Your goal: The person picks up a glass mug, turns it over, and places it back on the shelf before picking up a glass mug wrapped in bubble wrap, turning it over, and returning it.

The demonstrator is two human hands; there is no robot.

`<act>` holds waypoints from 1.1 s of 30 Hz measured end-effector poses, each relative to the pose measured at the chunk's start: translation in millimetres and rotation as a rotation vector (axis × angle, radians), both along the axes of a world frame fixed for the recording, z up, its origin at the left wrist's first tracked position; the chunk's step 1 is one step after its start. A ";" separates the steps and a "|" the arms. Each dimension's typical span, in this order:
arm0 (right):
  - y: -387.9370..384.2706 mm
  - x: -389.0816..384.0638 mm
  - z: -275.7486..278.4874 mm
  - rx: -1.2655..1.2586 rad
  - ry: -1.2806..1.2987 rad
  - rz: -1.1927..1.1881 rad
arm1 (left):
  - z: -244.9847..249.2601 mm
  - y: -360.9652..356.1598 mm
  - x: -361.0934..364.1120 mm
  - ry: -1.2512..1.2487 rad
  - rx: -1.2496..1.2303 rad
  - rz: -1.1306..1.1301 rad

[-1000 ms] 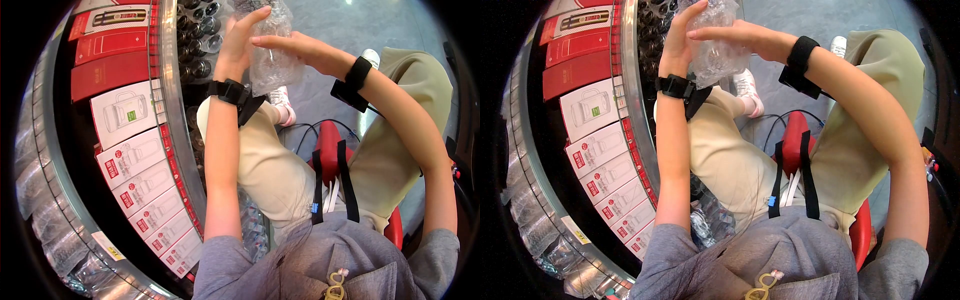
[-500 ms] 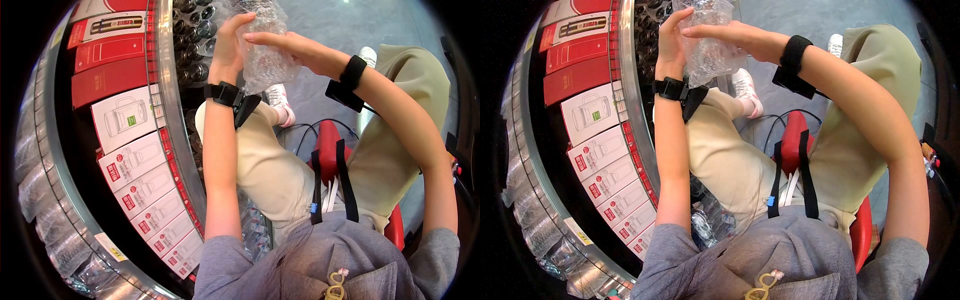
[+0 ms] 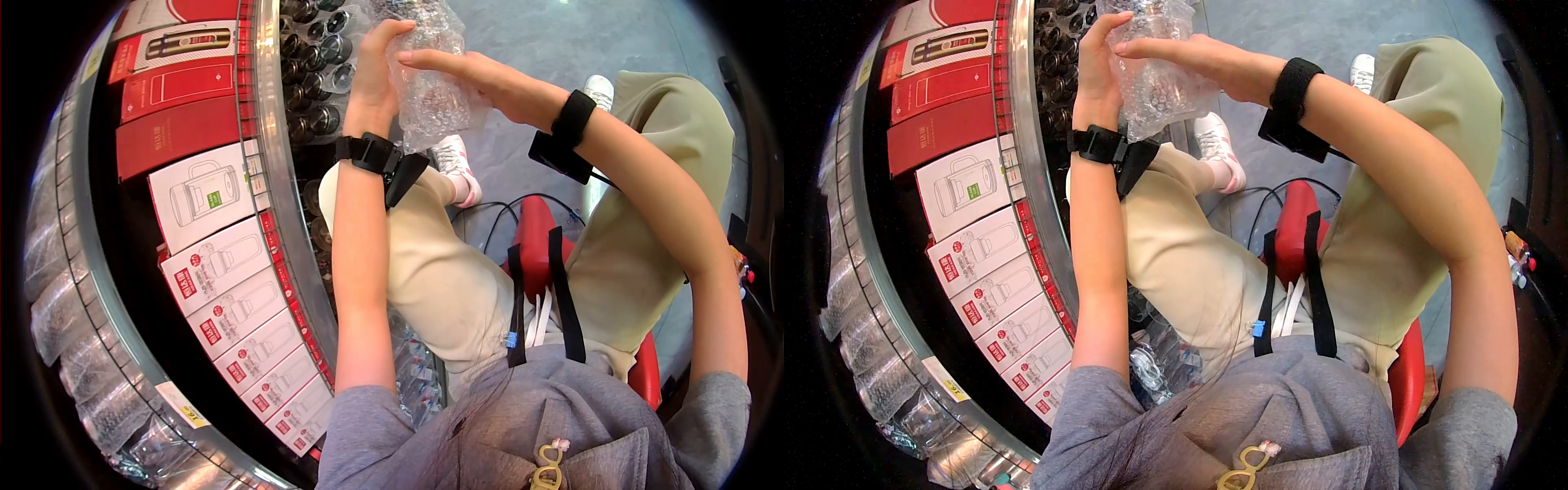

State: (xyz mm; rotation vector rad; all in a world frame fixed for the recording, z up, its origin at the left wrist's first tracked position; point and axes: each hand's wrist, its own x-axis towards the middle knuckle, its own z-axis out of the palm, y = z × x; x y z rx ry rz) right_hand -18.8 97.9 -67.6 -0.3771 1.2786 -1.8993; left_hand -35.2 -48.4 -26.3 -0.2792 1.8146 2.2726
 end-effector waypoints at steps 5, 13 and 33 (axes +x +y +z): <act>-2.5 3.9 7.1 0.101 0.003 -0.068 | 3.2 1.7 3.1 -0.017 0.018 -0.006; 0.7 6.5 13.7 0.181 0.061 -0.092 | 9.9 6.2 8.2 0.012 -0.062 0.011; 0.3 4.9 1.6 0.142 0.098 -0.035 | 8.1 5.0 7.6 -0.045 -0.114 0.032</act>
